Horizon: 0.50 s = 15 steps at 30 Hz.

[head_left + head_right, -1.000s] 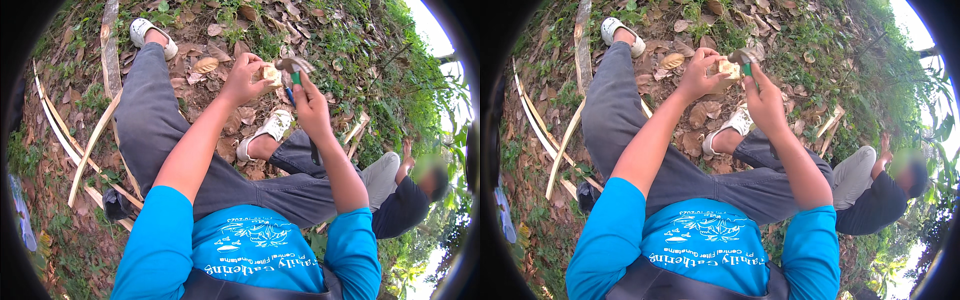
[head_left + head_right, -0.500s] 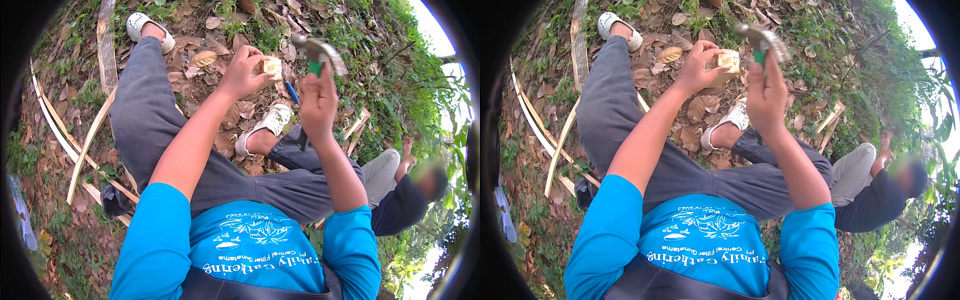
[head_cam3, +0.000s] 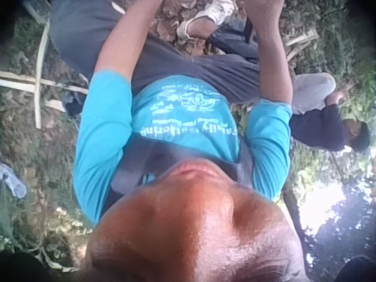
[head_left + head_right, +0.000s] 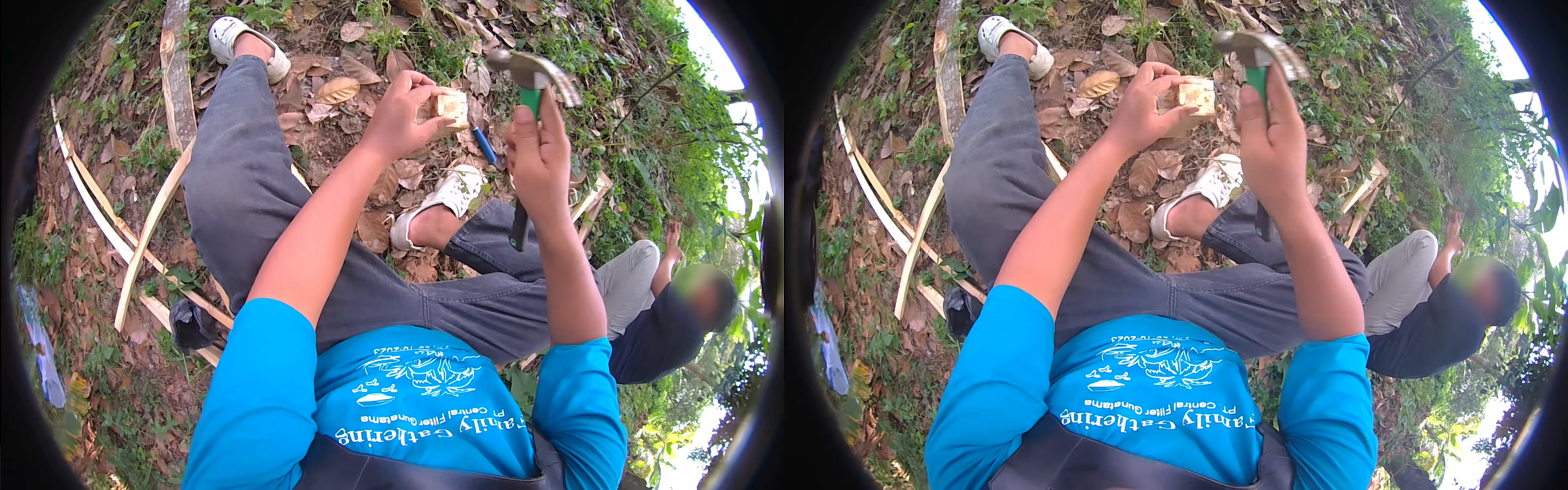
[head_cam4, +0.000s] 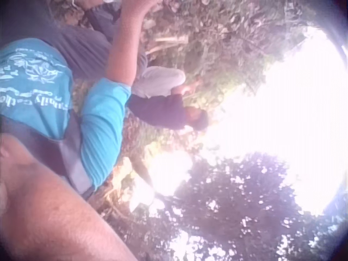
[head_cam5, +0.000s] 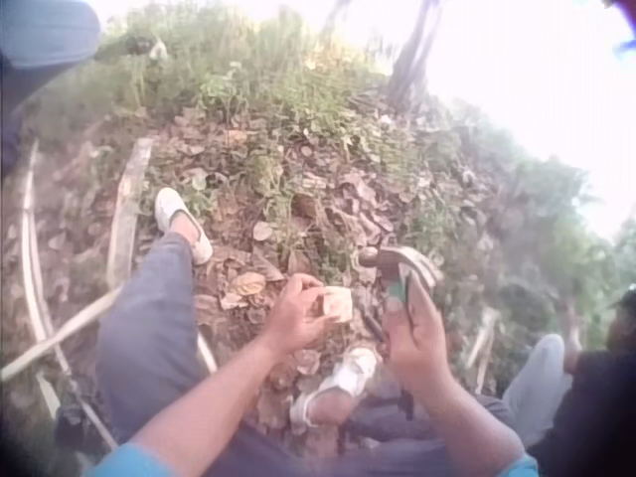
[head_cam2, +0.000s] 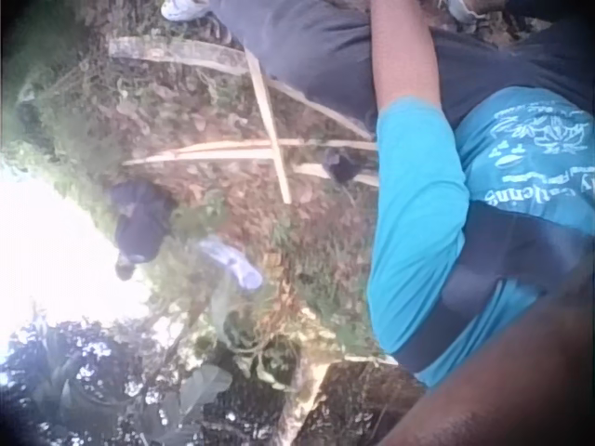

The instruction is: The person sits on the ground and uses a hammer to drive nails into a small wooden block. They repeatedly position the nail and strike it with the hammer, occasionally adjusting the wood's orientation.

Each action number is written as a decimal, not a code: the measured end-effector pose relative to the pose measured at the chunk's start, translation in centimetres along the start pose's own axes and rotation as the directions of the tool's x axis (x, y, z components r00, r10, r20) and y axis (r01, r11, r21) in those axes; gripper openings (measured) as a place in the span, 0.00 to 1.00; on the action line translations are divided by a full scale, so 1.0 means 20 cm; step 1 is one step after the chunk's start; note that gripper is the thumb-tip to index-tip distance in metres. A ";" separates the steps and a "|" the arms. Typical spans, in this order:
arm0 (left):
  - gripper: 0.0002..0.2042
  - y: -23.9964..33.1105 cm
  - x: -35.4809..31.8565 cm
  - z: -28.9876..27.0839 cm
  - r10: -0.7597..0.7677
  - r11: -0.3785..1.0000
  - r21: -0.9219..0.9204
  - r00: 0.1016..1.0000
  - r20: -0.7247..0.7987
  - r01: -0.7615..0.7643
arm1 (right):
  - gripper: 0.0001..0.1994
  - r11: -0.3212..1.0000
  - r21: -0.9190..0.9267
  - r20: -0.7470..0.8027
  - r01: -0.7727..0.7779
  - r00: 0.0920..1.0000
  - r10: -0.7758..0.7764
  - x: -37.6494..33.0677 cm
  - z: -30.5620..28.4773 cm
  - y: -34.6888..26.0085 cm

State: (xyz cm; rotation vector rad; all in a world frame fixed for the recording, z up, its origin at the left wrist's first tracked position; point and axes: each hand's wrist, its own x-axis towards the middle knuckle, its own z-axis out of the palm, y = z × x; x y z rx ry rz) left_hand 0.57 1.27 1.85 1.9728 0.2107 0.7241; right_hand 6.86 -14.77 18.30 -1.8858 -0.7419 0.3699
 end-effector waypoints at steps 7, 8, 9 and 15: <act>0.22 -0.02 -0.01 0.01 0.006 1.000 0.005 1.000 0.014 -0.006 | 0.23 0.982 -0.186 0.138 -0.014 0.990 0.041 0.00 -0.01 0.15; 0.22 -0.02 -0.02 -0.01 0.012 0.999 0.053 1.000 -0.001 -0.012 | 0.22 0.987 -0.053 0.088 -0.149 0.984 0.153 -0.01 -0.03 -0.02; 0.22 -0.01 -0.02 -0.01 -0.001 0.999 0.041 1.000 0.005 0.001 | 0.20 0.996 -0.026 0.023 -0.091 0.996 0.092 -0.02 -0.01 -0.02; 0.22 0.02 0.01 0.01 0.005 0.999 0.033 0.999 0.048 -0.007 | 0.25 0.923 -0.360 0.183 -0.134 0.960 0.211 -0.03 -0.08 0.30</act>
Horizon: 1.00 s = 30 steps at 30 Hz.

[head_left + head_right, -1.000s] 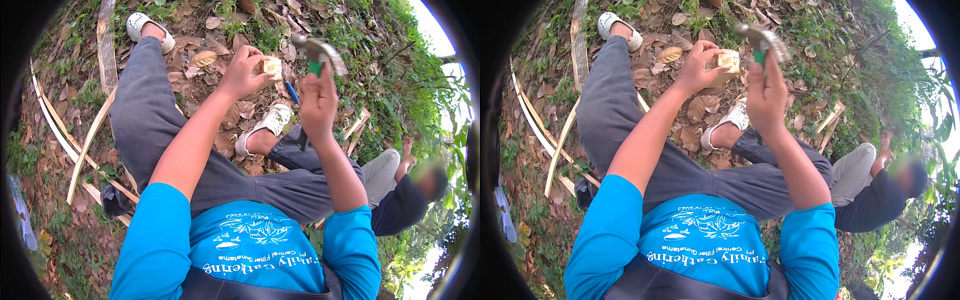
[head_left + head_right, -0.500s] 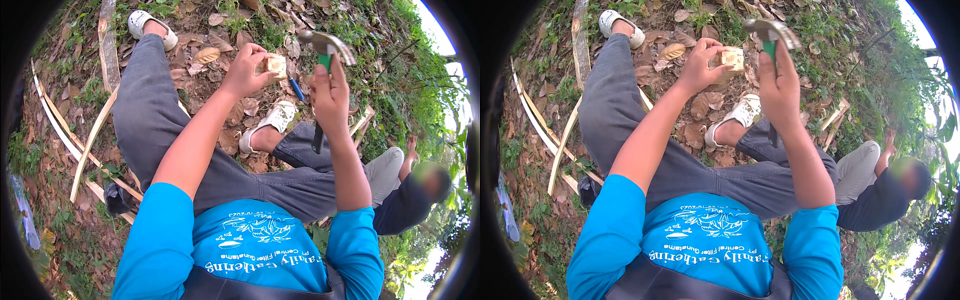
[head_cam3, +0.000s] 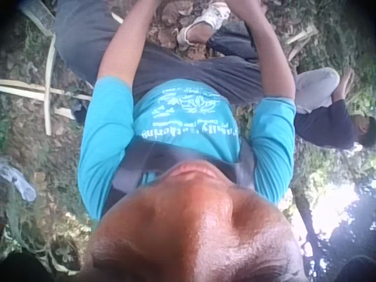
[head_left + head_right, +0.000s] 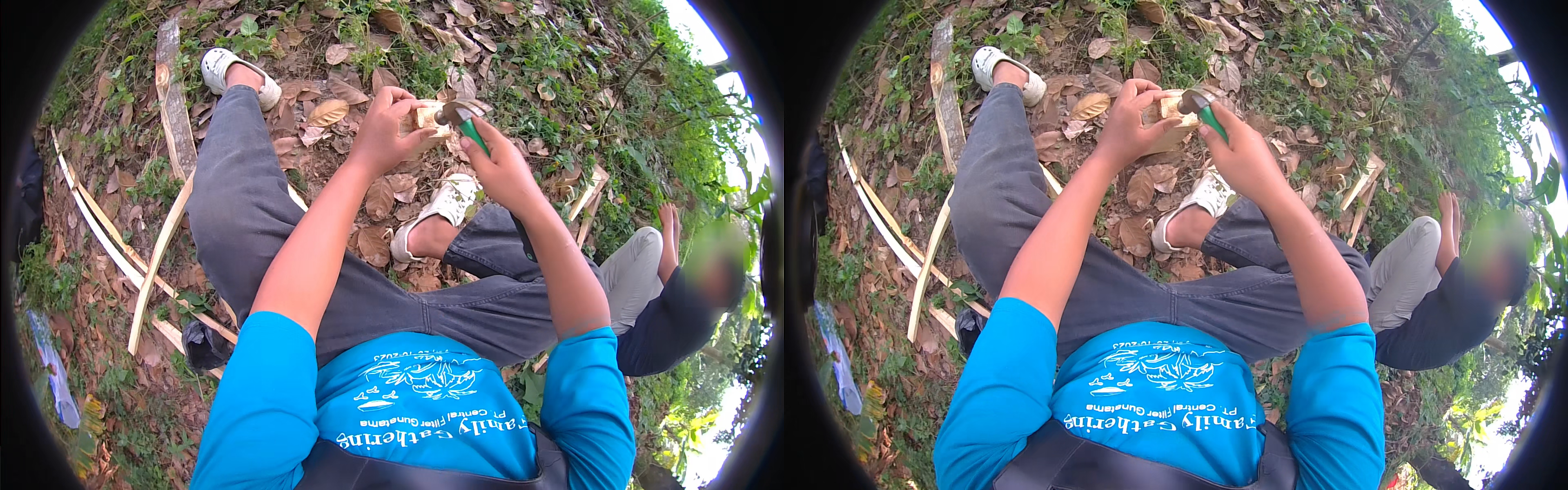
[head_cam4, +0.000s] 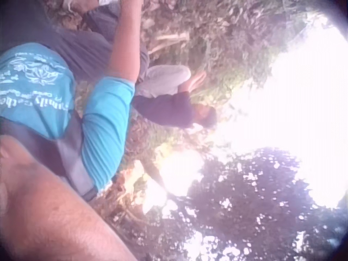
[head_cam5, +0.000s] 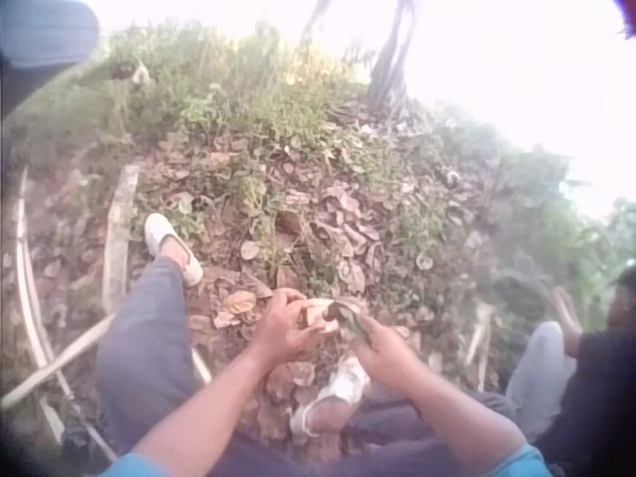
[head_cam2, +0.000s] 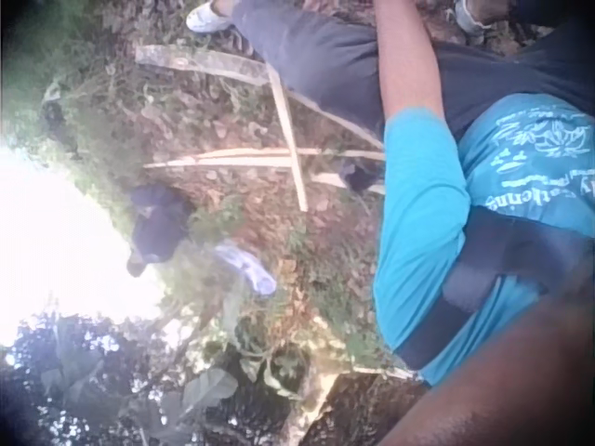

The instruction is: The person sits on the ground and uses a hammer to drive nails into a small wooden block. They repeatedly position the nail and strike it with the hammer, occasionally adjusting the wood's orientation.

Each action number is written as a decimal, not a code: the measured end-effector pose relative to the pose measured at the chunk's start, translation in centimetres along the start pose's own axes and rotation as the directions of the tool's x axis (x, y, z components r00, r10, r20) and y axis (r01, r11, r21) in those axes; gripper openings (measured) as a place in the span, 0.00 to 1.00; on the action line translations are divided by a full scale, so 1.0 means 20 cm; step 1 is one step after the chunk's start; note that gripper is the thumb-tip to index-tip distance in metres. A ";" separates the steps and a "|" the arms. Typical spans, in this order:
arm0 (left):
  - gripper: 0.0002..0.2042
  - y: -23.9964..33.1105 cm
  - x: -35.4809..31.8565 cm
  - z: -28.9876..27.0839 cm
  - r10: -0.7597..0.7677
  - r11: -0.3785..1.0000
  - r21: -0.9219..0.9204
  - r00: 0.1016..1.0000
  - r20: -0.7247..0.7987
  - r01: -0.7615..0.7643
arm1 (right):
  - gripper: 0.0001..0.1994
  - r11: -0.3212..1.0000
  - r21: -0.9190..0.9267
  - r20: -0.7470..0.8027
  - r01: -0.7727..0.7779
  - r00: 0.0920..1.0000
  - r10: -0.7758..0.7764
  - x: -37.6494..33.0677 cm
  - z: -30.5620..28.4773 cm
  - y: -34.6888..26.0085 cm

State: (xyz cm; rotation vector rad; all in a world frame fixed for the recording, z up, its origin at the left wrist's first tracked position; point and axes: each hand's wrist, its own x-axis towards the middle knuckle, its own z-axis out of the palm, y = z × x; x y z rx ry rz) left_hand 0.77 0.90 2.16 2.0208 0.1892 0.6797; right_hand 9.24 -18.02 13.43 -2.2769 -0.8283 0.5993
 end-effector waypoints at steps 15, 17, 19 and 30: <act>0.19 0.06 0.05 -0.07 -0.094 0.994 -0.069 0.993 -0.071 0.089 | 0.27 0.639 0.731 0.092 -0.239 0.963 0.255 -0.20 0.01 0.08; 0.19 0.10 0.06 -0.08 -0.113 0.992 -0.064 0.993 -0.035 0.110 | 0.27 0.633 0.737 0.070 -0.238 0.958 0.279 -0.20 0.04 0.11; 0.19 0.09 0.07 -0.08 -0.059 0.998 0.003 0.998 -0.016 0.059 | 0.27 0.629 0.739 0.073 -0.241 0.957 0.281 -0.20 0.05 0.13; 0.25 0.17 0.11 -0.07 -0.010 0.998 0.065 0.998 0.062 0.006 | 0.25 0.612 0.742 0.117 -0.273 0.952 0.284 -0.20 0.09 0.18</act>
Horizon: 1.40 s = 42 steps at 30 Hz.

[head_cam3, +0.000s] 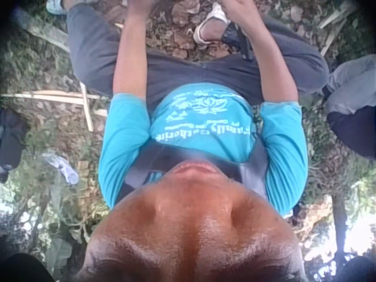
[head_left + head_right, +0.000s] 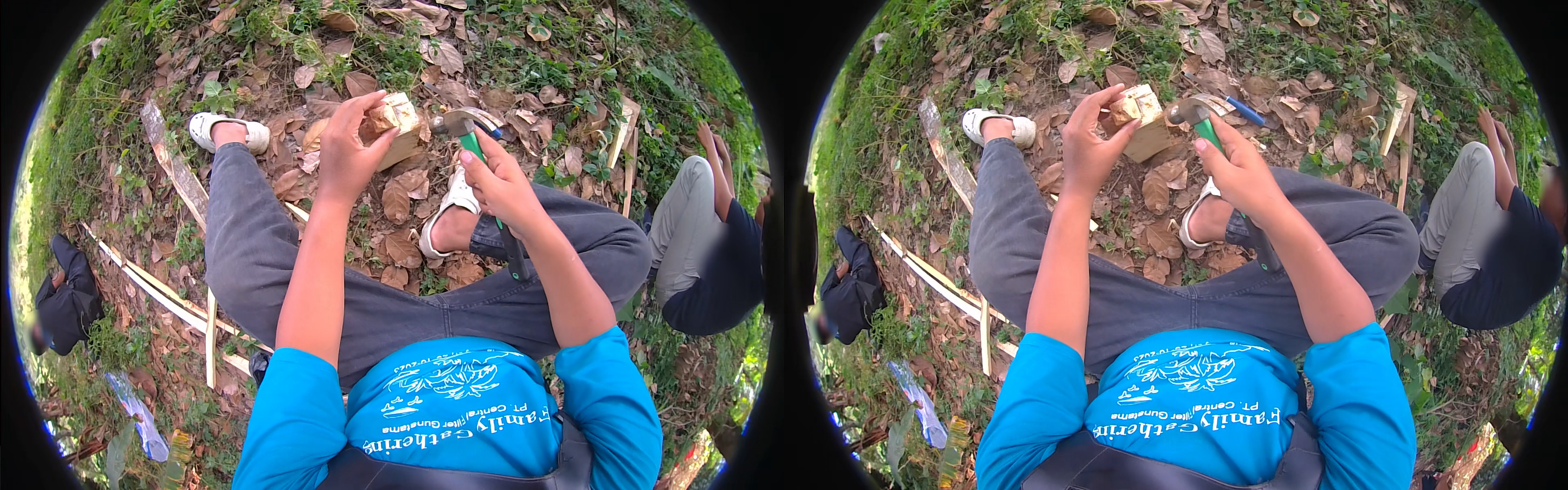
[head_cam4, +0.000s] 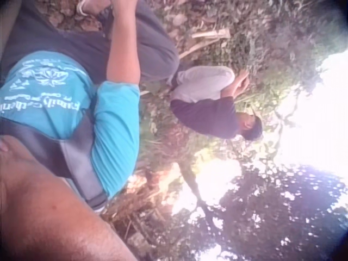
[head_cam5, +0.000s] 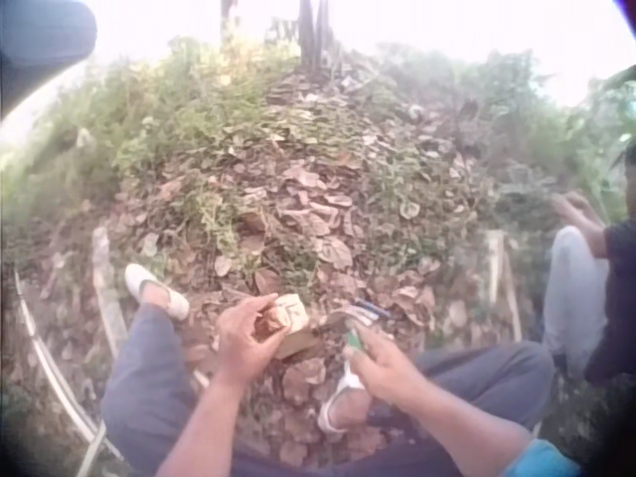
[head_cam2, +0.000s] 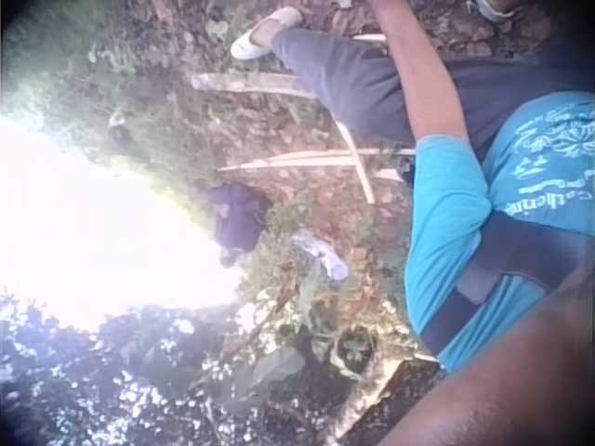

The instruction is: The person sits on the ground and uses a hammer to drive nails into a small wooden block. They repeatedly position the nail and strike it with the hammer, occasionally adjusting the wood's orientation.

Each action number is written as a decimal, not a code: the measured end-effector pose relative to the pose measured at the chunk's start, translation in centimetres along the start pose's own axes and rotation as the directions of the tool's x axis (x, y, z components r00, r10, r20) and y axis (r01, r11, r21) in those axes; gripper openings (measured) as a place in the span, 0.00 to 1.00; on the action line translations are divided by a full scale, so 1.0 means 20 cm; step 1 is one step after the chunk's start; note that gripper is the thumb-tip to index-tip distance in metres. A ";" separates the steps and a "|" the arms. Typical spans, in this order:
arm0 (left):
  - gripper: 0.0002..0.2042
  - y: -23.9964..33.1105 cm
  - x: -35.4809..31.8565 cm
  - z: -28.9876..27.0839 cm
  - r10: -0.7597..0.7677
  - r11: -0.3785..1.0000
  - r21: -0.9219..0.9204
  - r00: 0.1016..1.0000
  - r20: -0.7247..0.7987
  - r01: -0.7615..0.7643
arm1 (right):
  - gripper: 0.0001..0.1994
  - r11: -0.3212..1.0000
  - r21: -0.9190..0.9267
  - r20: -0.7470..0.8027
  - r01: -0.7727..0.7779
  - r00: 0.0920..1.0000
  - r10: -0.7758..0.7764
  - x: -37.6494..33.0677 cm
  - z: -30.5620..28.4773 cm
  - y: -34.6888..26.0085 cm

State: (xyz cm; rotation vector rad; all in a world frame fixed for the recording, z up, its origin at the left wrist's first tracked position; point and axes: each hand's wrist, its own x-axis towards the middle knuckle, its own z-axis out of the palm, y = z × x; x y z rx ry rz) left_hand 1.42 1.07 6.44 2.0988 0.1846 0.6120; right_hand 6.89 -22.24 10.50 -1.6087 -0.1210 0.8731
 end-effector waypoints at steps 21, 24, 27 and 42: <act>0.22 -0.03 -0.02 -0.01 0.080 0.987 0.135 0.996 0.030 -0.083 | 0.25 0.997 0.010 0.027 -0.073 0.997 0.073 -0.02 0.05 -0.03; 0.22 -0.03 -0.02 0.00 0.073 0.991 0.111 0.997 0.019 -0.075 | 0.26 0.999 0.005 0.033 -0.050 0.998 0.050 -0.02 0.05 -0.04; 0.21 -0.02 -0.02 0.00 0.054 0.993 0.106 0.998 0.013 -0.055 | 0.26 0.999 0.000 0.017 -0.048 0.999 0.048 -0.02 0.04 -0.02; 0.23 -0.04 -0.02 0.00 0.085 0.983 0.160 0.996 0.006 -0.085 | 0.27 1.000 0.017 0.052 -0.015 0.999 0.014 -0.02 0.04 -0.02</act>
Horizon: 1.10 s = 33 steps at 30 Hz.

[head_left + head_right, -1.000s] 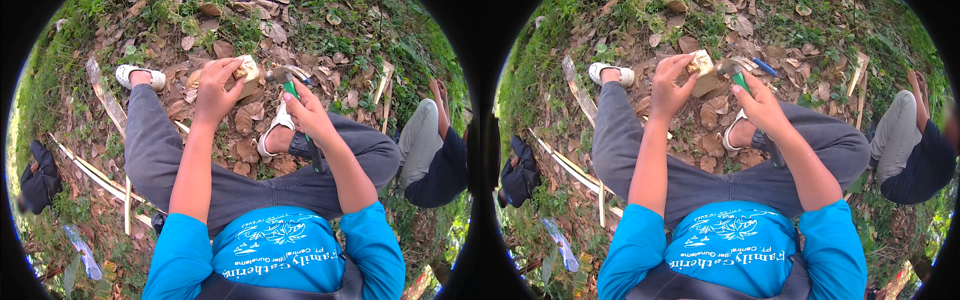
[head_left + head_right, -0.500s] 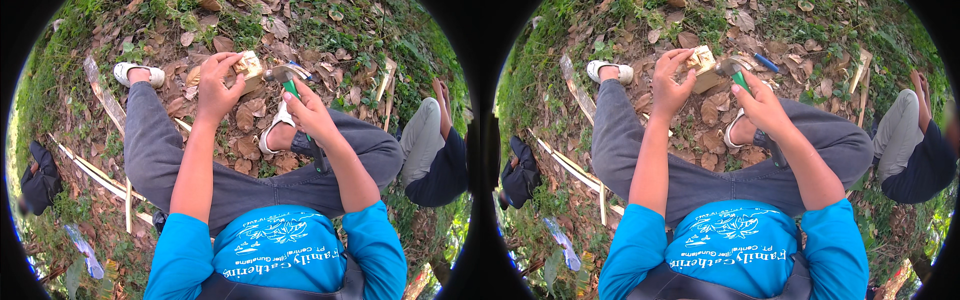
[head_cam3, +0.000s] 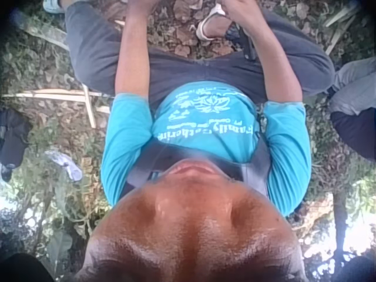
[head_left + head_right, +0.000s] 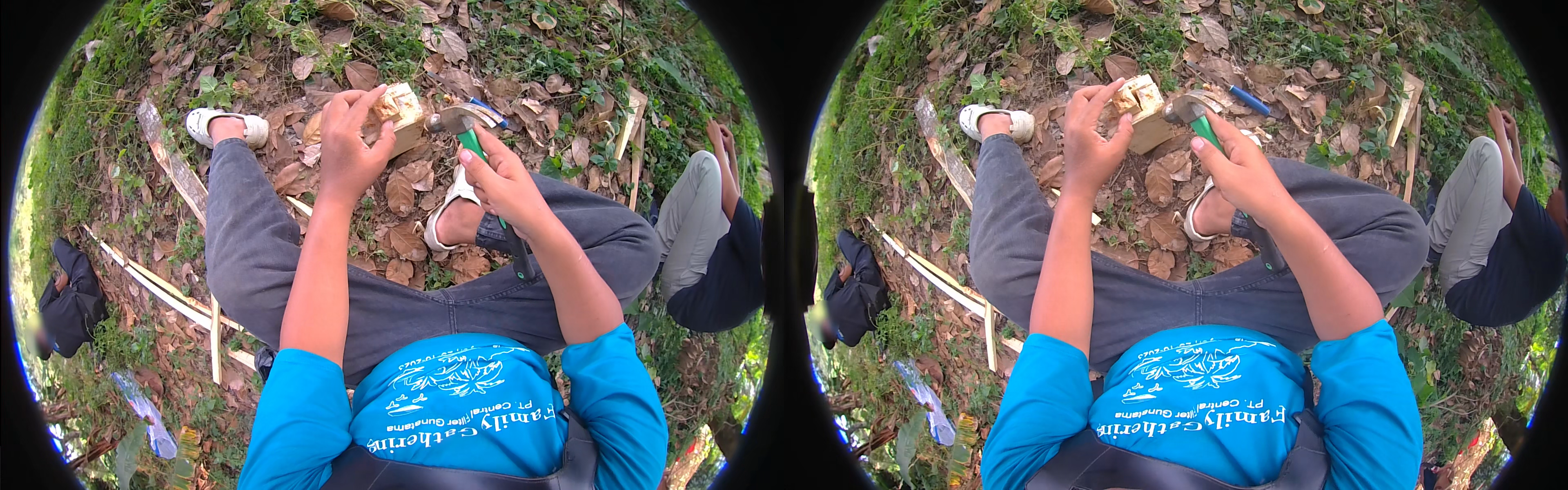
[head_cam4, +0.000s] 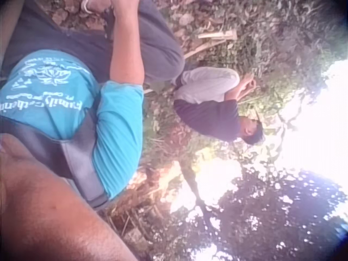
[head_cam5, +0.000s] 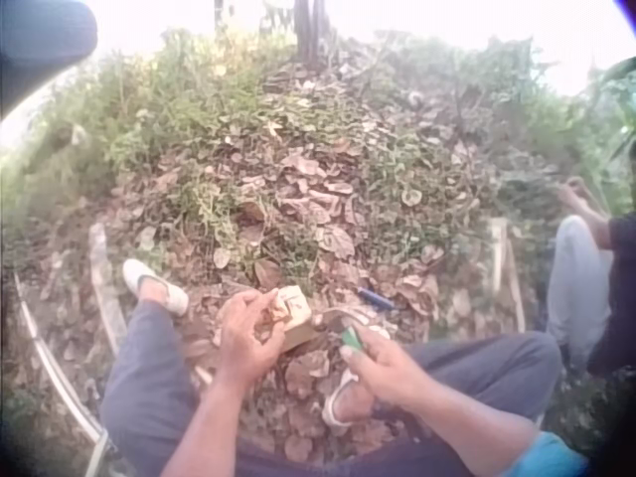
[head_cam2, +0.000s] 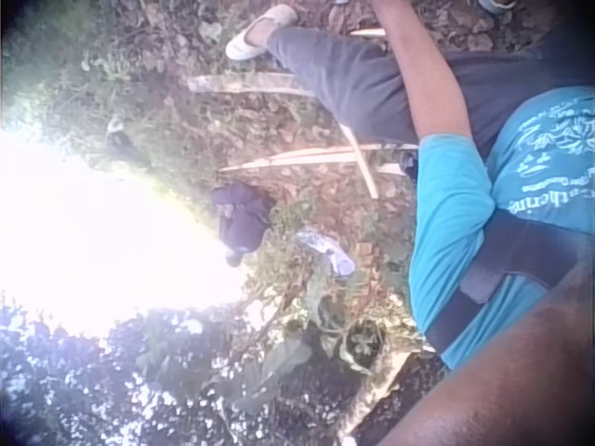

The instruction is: The person sits on the ground and uses a hammer to drive nails into a small wooden block. They repeatedly position the nail and strike it with the hammer, occasionally adjusting the wood's orientation.

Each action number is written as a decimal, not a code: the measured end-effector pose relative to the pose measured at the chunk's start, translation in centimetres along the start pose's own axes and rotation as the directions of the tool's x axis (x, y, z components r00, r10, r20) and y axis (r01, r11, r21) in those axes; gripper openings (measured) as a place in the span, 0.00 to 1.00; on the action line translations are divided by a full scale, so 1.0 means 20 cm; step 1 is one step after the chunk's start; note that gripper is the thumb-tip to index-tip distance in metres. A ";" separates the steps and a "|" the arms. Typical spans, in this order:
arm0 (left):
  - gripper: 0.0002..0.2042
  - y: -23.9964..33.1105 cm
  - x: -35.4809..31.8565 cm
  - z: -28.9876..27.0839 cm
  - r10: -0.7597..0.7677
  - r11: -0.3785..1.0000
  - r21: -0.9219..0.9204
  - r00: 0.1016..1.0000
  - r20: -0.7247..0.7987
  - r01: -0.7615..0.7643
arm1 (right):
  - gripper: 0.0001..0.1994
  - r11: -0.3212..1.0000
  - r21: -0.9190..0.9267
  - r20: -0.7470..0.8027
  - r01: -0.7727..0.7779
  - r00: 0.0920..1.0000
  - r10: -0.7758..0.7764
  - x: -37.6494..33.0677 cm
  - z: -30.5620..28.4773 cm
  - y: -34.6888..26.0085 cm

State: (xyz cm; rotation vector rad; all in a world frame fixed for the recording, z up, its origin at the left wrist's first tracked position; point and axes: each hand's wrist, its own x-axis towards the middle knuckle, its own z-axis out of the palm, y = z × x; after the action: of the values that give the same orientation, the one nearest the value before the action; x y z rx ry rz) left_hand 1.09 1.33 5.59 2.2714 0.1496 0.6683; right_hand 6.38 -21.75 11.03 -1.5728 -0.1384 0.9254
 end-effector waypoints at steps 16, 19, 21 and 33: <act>0.21 0.03 0.01 0.00 -0.101 0.995 -0.007 0.994 -0.043 0.100 | 0.26 1.000 -0.007 -0.008 -0.016 1.000 0.016 0.00 0.02 0.01; 0.19 0.05 0.01 0.01 -0.135 0.991 -0.017 0.990 -0.039 0.135 | 0.25 0.999 -0.039 0.007 -0.017 1.000 0.017 0.01 0.01 0.03; 0.19 0.05 0.00 0.01 -0.115 0.993 -0.004 0.991 -0.069 0.115 | 0.25 0.999 -0.034 0.008 -0.017 1.000 0.018 0.00 0.02 0.01; 0.20 0.04 0.00 0.02 -0.033 0.996 0.077 0.996 -0.079 0.039 | 0.28 0.999 -0.006 0.001 -0.038 0.999 0.038 0.00 0.03 -0.01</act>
State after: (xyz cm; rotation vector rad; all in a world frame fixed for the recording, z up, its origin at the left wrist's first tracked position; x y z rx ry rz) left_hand 1.23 0.52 5.99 2.3126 0.2579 0.7444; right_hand 6.03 -21.34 11.22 -1.5852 -0.1129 0.9565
